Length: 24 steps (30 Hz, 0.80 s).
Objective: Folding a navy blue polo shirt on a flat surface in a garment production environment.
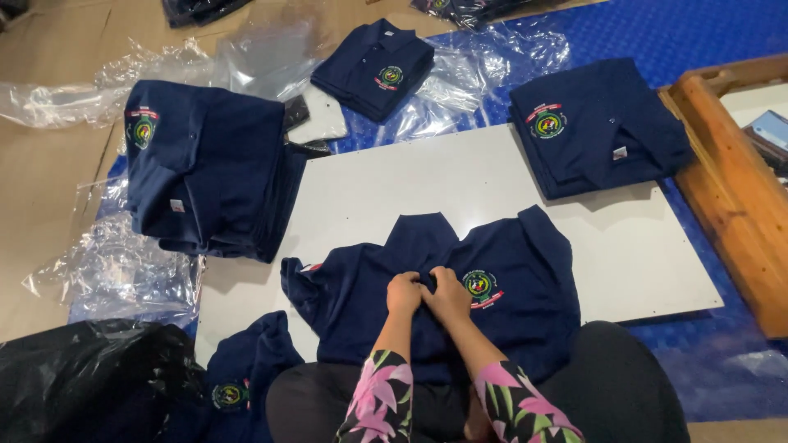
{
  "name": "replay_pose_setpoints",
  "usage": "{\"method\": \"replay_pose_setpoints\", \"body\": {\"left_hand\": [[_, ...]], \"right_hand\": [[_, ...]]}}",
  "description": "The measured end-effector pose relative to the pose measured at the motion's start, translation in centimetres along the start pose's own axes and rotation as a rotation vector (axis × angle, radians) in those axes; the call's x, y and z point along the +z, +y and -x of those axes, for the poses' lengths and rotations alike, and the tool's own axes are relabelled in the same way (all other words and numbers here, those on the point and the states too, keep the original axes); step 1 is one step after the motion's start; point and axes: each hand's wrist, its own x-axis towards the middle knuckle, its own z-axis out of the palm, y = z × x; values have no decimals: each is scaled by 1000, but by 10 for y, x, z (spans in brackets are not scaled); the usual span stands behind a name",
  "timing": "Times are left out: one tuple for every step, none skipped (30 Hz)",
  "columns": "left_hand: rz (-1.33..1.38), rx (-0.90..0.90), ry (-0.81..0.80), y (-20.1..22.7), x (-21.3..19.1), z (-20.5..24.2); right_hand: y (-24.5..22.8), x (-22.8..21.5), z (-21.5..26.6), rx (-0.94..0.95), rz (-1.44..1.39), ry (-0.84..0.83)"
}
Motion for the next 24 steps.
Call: {"method": "replay_pose_setpoints", "body": {"left_hand": [[-3, 2, -1, 3, -4, 2], [-14, -24, -28, 6, -7, 4], [-24, -51, -56, 10, -11, 6], [-27, -49, -58, 9, -10, 3], [-23, -71, -91, 8, -10, -1], [-17, -95, -122, 6, -10, -3], [-19, -96, -123, 16, -18, 13], [-36, -96, -108, 30, -29, 25], [-53, -96, -94, 43, -39, 37], [-52, -92, -91, 49, -43, 39], [-84, -98, -84, 56, -47, 41], [-117, -110, -83, 60, -49, 47], [-116, -112, -88, 54, -43, 42], [-120, -140, -97, 49, -38, 35], [-124, -167, -105, 44, -34, 28], [-124, -164, -105, 40, -28, 21], [-131, -162, -111, 35, -23, 14], [-136, -163, -115, 30, -17, 8], [-133, -162, -115, 26, -13, 3], [-75, -170, -116, 21, -10, -1], [-17, -177, -117, 16, -7, -4], [-16, -178, -113, 15, -9, -4], [32, -171, -121, 14, -10, -4], [80, -164, -131, 12, -10, -3]], "right_hand": [[4, 5, -2, 2, -3, 2], [9, 10, -5, -53, 48, 2], [14, 14, -8, -107, 98, 3], [16, 19, -11, -103, 96, 4], [17, 24, -13, -97, 103, 35], [18, 29, -14, -93, 110, 64], [21, 35, -10, -92, 109, 63], [22, 39, -10, -192, 91, 347], [23, 43, -11, -288, 71, 631], [22, 46, -10, -289, 71, 635], [21, 49, -10, -318, -6, 605], [23, 53, -5, -342, -80, 565], [20, 46, 0, -339, -77, 562], [15, 38, 3, -249, -115, 419], [11, 30, 6, -158, -151, 276], [11, 29, 4, -158, -150, 279], [11, 28, 2, -83, -156, 215], [12, 28, 1, -9, -160, 149], [12, 27, -1, -11, -157, 150], [12, 27, -3, 27, -169, 136], [12, 28, -4, 66, -181, 123], [9, 25, -4, 62, -182, 123], [7, 22, -5, 87, -183, 80], [6, 18, -4, 115, -183, 38]]}}
